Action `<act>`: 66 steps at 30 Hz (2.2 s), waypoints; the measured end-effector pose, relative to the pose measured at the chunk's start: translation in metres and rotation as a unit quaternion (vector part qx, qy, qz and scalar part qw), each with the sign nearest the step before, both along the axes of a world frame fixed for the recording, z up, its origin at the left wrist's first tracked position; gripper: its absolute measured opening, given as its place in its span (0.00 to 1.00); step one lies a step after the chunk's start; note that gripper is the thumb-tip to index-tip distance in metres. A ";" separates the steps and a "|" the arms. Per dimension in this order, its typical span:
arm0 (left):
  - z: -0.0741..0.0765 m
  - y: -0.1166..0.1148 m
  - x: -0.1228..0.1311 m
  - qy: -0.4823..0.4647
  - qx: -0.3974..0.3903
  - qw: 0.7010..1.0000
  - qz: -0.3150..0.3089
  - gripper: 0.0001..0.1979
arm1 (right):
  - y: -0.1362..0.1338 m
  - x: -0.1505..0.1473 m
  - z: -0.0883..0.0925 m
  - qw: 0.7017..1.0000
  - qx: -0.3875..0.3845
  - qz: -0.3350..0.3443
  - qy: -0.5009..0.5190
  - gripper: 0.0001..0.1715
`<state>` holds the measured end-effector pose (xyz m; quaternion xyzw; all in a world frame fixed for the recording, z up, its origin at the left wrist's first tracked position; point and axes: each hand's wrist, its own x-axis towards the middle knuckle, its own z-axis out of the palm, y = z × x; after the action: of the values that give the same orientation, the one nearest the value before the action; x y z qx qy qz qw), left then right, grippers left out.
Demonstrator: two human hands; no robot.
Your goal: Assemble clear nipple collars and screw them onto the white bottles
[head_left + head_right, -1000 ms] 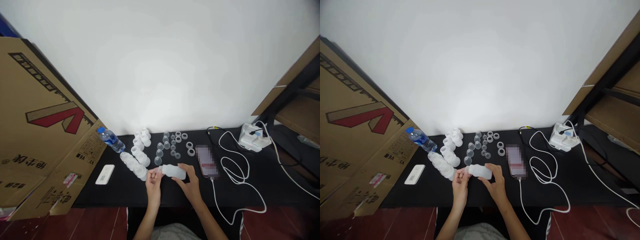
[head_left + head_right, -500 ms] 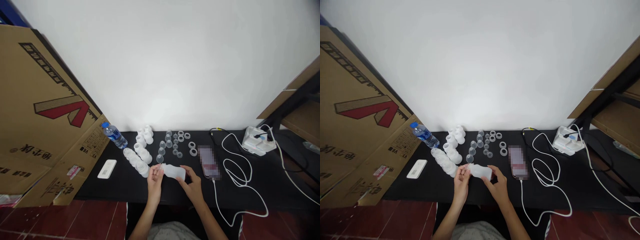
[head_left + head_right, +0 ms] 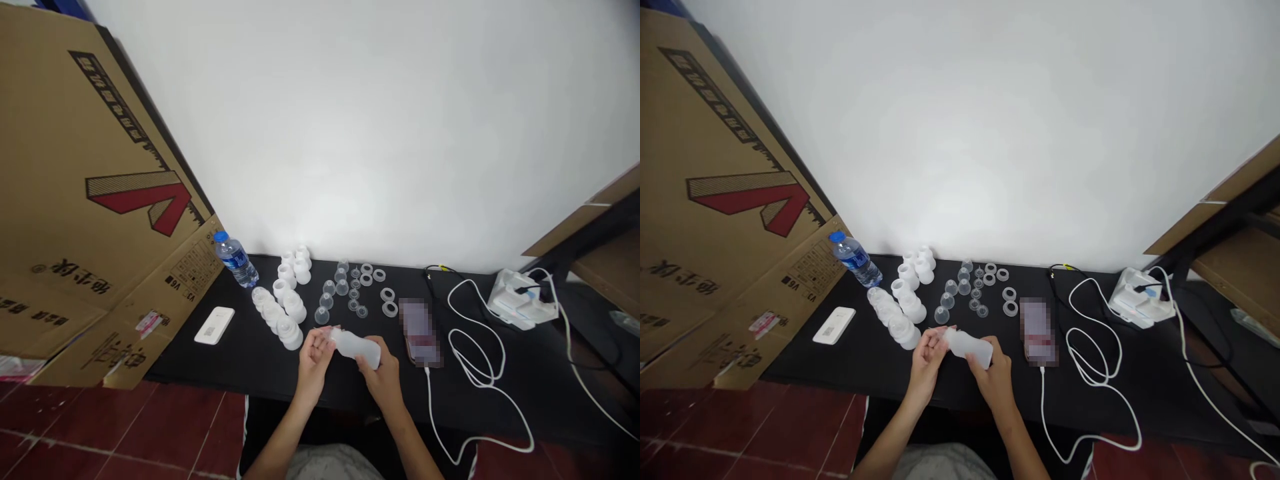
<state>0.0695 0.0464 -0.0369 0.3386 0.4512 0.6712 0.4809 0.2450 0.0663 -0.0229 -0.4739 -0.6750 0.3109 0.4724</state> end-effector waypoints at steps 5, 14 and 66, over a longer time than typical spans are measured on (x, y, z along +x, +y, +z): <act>0.002 0.000 0.001 -0.001 0.000 1.000 0.021 0.20 | -0.005 -0.002 0.007 0.996 0.092 -0.012 0.012 0.23; 0.006 -0.001 0.002 -0.017 0.025 0.999 -0.021 0.20 | -0.004 0.004 0.001 0.997 0.075 -0.007 0.010 0.17; 0.012 -0.005 -0.001 0.093 -0.008 0.995 -0.041 0.23 | -0.002 0.006 0.000 0.999 -0.011 -0.025 0.043 0.17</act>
<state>0.0685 0.0416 -0.0246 0.4138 0.4852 0.6127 0.4669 0.2513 0.0640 -0.0232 -0.4823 -0.6381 0.3268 0.5035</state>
